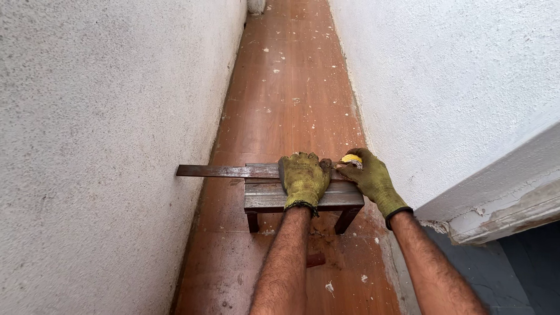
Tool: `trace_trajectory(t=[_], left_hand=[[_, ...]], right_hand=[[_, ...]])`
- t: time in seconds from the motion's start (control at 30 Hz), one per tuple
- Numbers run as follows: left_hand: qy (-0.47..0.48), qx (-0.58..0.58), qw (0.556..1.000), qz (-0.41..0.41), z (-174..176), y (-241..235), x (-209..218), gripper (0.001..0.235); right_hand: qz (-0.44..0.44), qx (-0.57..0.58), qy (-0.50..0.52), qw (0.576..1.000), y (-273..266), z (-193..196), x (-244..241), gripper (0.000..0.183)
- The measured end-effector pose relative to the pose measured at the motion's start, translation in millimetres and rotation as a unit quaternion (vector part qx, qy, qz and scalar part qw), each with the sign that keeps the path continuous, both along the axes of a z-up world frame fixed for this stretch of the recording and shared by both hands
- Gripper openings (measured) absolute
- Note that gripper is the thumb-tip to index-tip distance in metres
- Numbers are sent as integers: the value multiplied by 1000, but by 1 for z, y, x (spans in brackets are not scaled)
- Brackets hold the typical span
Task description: The person sands a metal bar resting on a small wooden stool using a sanding block. They repeatedly rub the block along the bar's length and edges while seated on the floor.
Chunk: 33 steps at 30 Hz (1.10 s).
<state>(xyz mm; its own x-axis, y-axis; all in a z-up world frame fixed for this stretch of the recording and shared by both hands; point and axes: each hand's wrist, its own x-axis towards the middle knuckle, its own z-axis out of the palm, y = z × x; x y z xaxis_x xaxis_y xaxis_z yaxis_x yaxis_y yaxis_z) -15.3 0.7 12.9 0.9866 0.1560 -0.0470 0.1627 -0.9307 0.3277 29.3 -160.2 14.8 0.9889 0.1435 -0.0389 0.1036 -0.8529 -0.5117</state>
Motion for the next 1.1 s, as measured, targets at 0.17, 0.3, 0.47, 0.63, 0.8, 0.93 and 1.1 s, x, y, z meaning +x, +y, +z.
trace_trajectory(t=[0.17, 0.3, 0.47, 0.63, 0.8, 0.93, 1.1], left_hand=[[8, 1, 1000, 0, 1, -1, 2, 61], [-19, 8, 1000, -1, 2, -3, 0, 61], [-2, -5, 1000, 3, 0, -1, 0, 60], [-7, 2, 1000, 1, -3, -2, 3, 60], [-4, -1, 1000, 5, -2, -3, 2, 60], [6, -9, 1000, 5, -2, -1, 3, 60], [-17, 6, 1000, 8, -4, -3, 2, 61]], right_hand=[[-20, -50, -32, 998, 4, 0, -2, 63], [-91, -69, -69, 991, 3, 2, -8, 60], [-70, -44, -1, 997, 4, 3, -12, 60], [-23, -40, -55, 997, 3, 7, -9, 55], [-57, -48, -18, 997, 5, 6, -13, 55], [-54, -38, -80, 995, 2, 2, -12, 54], [-15, -26, -34, 999, -1, -7, -4, 56]])
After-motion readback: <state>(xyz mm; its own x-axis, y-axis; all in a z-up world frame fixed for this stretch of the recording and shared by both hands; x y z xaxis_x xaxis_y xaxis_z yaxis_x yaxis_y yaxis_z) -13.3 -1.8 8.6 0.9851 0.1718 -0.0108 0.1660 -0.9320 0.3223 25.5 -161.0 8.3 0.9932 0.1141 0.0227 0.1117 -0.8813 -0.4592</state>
